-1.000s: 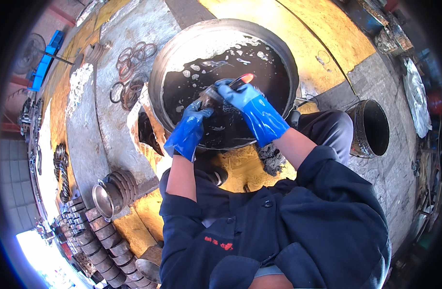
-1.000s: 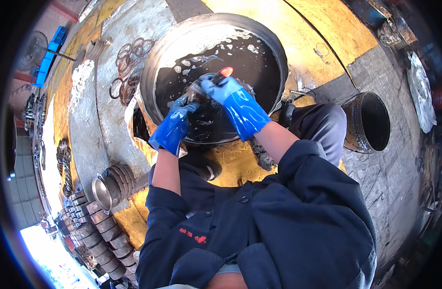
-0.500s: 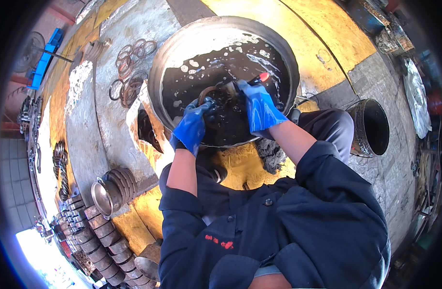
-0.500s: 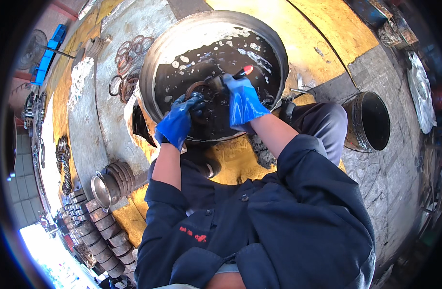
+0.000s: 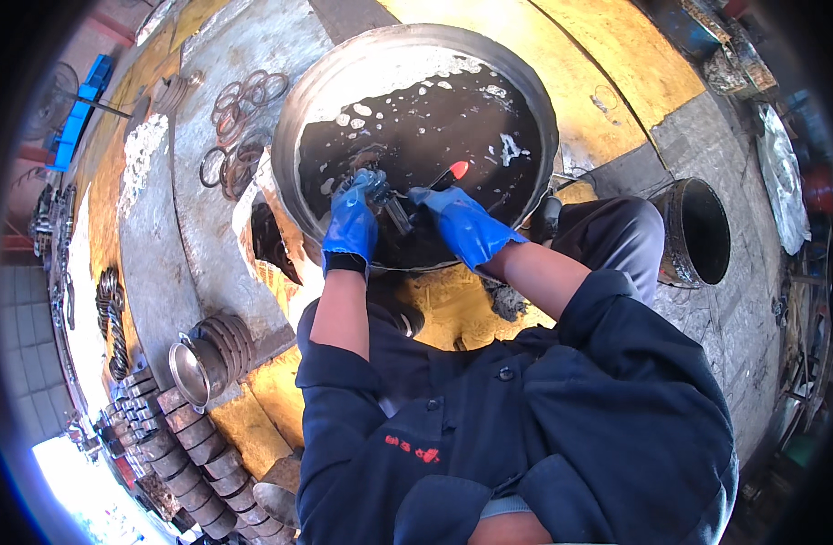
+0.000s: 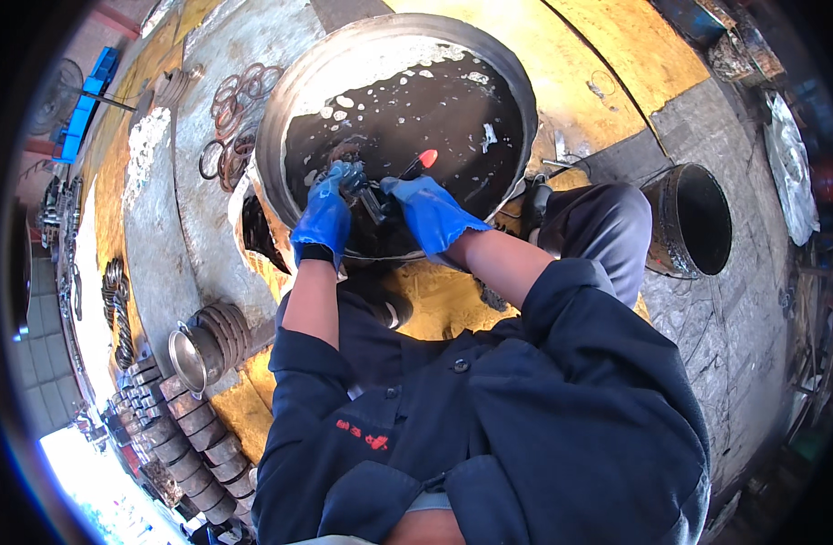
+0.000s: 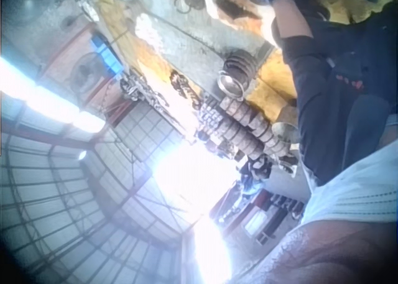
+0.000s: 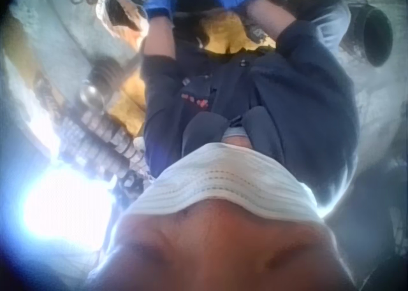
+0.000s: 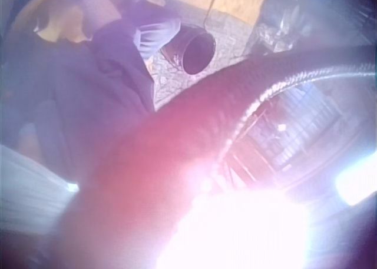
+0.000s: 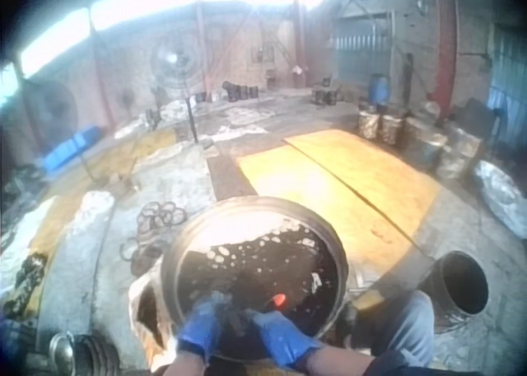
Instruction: The person applies a dark substance from a large bowl to several metal rings using a brush.
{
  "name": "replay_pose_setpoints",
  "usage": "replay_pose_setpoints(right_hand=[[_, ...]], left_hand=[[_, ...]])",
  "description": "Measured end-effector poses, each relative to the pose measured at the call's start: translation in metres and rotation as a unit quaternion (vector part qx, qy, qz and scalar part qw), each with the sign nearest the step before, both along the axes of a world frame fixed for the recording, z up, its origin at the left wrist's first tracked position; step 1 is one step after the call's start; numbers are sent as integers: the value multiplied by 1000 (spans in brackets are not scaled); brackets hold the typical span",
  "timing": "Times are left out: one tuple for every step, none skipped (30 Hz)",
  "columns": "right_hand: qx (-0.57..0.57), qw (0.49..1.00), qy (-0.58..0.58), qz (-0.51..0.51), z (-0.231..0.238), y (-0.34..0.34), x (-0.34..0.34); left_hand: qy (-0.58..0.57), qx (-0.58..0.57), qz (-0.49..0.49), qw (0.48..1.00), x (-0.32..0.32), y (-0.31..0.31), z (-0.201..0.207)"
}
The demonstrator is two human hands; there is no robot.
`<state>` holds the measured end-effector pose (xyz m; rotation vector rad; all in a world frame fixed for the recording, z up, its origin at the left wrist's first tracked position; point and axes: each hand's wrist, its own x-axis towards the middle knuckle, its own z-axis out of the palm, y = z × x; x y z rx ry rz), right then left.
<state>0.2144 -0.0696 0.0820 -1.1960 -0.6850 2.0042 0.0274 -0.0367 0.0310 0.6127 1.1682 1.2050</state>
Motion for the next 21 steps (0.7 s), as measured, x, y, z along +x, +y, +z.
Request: replay_pose_setpoints(right_hand=[[33,999,-25,17,-19,6,7],[34,999,-27,10,-38,18,12],[91,988,-125,22,-56,29,12],[145,963,-223,35,-56,34,7],[110,964,-240,22,-57,34,4],[111,964,-238,23,-63,37,3],[186,939,-289,18,-70,43,6],[259,905,-336,13,-76,51,10],[267,893,-359,41,-74,57,10],[269,894,-355,47,-72,61,6],[282,886,-367,22,-71,65,1],[290,877,-383,-7,-76,69,4],[273,889,-363,-49,-85,76,14],[269,900,-330,-98,-99,84,26],[203,903,-349,-146,-116,98,57],[135,910,-352,-170,-115,100,55],[91,903,-414,-74,-112,99,61],[92,904,-412,-64,-102,87,53],[100,966,-205,-125,-90,70,43],[101,977,9,-188,-74,62,44],[66,978,12,-198,-55,69,43]], left_hand=[[-55,6,16,998,7,6,1],[-109,12,33,993,12,12,2],[-85,34,23,996,12,18,-1],[-85,31,24,996,15,13,8],[-95,39,53,993,18,8,17],[-102,51,82,990,19,4,30],[-90,41,83,992,15,7,34],[-90,43,83,992,11,12,33],[-76,33,98,992,2,14,28],[-61,23,114,991,-7,14,22],[-43,35,126,990,-14,12,15],[-45,31,127,990,-15,10,13],[-27,15,101,994,-11,11,16],[-10,-1,74,997,-5,13,20],[-18,7,55,998,13,24,23],[-1,11,68,998,9,24,18],[14,15,77,997,7,25,13],[16,12,86,996,-2,22,9],[28,-7,88,996,-11,18,7],[36,-23,81,996,-11,17,7],[30,-16,65,997,-4,20,8]])
